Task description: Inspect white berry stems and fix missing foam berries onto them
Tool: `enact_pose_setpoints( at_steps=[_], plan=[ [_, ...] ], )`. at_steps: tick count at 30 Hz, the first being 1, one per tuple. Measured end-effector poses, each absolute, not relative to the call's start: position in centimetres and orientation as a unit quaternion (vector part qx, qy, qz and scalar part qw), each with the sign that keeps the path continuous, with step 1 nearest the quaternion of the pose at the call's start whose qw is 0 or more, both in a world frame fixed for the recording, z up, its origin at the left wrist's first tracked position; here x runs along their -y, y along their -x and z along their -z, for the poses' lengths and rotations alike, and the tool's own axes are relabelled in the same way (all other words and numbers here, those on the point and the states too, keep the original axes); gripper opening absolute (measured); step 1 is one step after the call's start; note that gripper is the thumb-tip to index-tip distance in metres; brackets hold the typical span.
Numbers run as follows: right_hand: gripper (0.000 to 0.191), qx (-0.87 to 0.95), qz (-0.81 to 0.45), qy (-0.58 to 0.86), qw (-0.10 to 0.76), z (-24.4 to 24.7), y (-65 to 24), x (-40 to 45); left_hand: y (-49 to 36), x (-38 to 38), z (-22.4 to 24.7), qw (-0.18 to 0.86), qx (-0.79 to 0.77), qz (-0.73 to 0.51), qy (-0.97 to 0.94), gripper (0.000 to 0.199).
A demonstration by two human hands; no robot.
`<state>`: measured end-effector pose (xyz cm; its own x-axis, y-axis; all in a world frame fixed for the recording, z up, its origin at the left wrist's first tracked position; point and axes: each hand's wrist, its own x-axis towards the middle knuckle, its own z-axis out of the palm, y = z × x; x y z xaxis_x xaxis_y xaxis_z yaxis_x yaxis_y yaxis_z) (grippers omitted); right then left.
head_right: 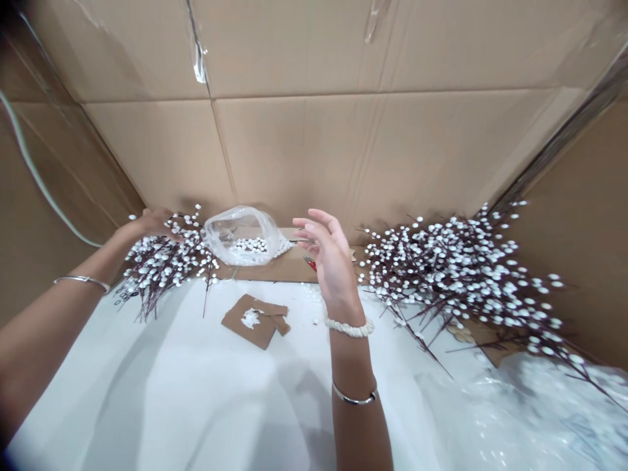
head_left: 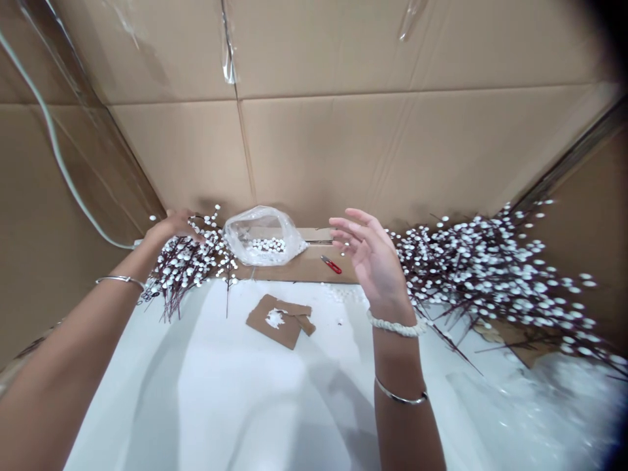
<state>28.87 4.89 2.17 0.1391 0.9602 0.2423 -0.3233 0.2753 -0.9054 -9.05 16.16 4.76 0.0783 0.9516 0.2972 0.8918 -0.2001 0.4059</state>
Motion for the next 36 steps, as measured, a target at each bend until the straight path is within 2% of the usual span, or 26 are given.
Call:
enact_pose_setpoints(
  at_steps=[4, 7, 9, 11, 12, 15, 17, 20, 23, 27, 29, 36],
  plan=[
    [0.025, 0.428, -0.442, 0.368, 0.697, -1.4, -30.3, -5.9, 6.0, -12.4, -7.2, 0.027, -0.720, -0.213, -0.660, 0.095],
    [0.015, 0.458, -0.387, 0.428, 0.676, -0.1, -31.7, -7.0, 1.9, -8.8, -7.9, 0.014, -0.690, -0.267, -0.673, 0.081],
    [0.014, 0.526, -0.341, 0.528, 0.573, 1.1, -32.7, -7.7, -0.9, -6.4, -7.1, 0.057, -0.650, -0.311, -0.691, 0.076],
    [0.019, 0.612, -0.305, 0.619, 0.387, 2.4, -33.8, -8.0, -3.3, -4.2, -5.8, 0.140, -0.621, -0.339, -0.693, 0.070],
    [0.019, 0.629, -0.300, 0.635, 0.334, 3.2, -34.4, -7.9, -4.3, -3.2, -5.1, 0.171, -0.601, -0.343, -0.701, 0.067],
    [0.010, 0.646, -0.299, 0.663, 0.231, 5.2, -36.3, -7.3, -6.1, -1.1, -3.8, 0.203, -0.567, -0.339, -0.723, 0.059],
    [0.011, 0.641, -0.293, 0.686, 0.178, 6.3, -37.7, -6.6, -6.5, -0.2, -3.7, 0.200, -0.559, -0.336, -0.731, 0.057],
    [0.013, 0.617, -0.246, 0.732, 0.152, 6.9, -39.7, -5.4, -6.2, 0.5, -4.4, 0.187, -0.547, -0.347, -0.739, 0.056],
    [0.016, 0.600, -0.189, 0.757, 0.177, 6.4, -41.2, -4.1, -5.5, 0.8, -4.9, 0.168, -0.542, -0.359, -0.741, 0.056],
    [0.040, 0.594, -0.160, 0.761, 0.205, 5.1, -42.3, -2.6, -4.5, 0.8, -5.0, 0.153, -0.548, -0.359, -0.739, 0.058],
    [0.044, 0.580, -0.147, 0.778, 0.192, 4.9, -42.9, -2.1, -4.1, 0.7, -5.0, 0.151, -0.549, -0.364, -0.737, 0.057],
    [0.018, 0.474, -0.119, 0.872, 0.026, 7.2, -43.6, -1.9, -3.7, 0.8, -5.0, 0.148, -0.542, -0.365, -0.742, 0.055]
  ],
)
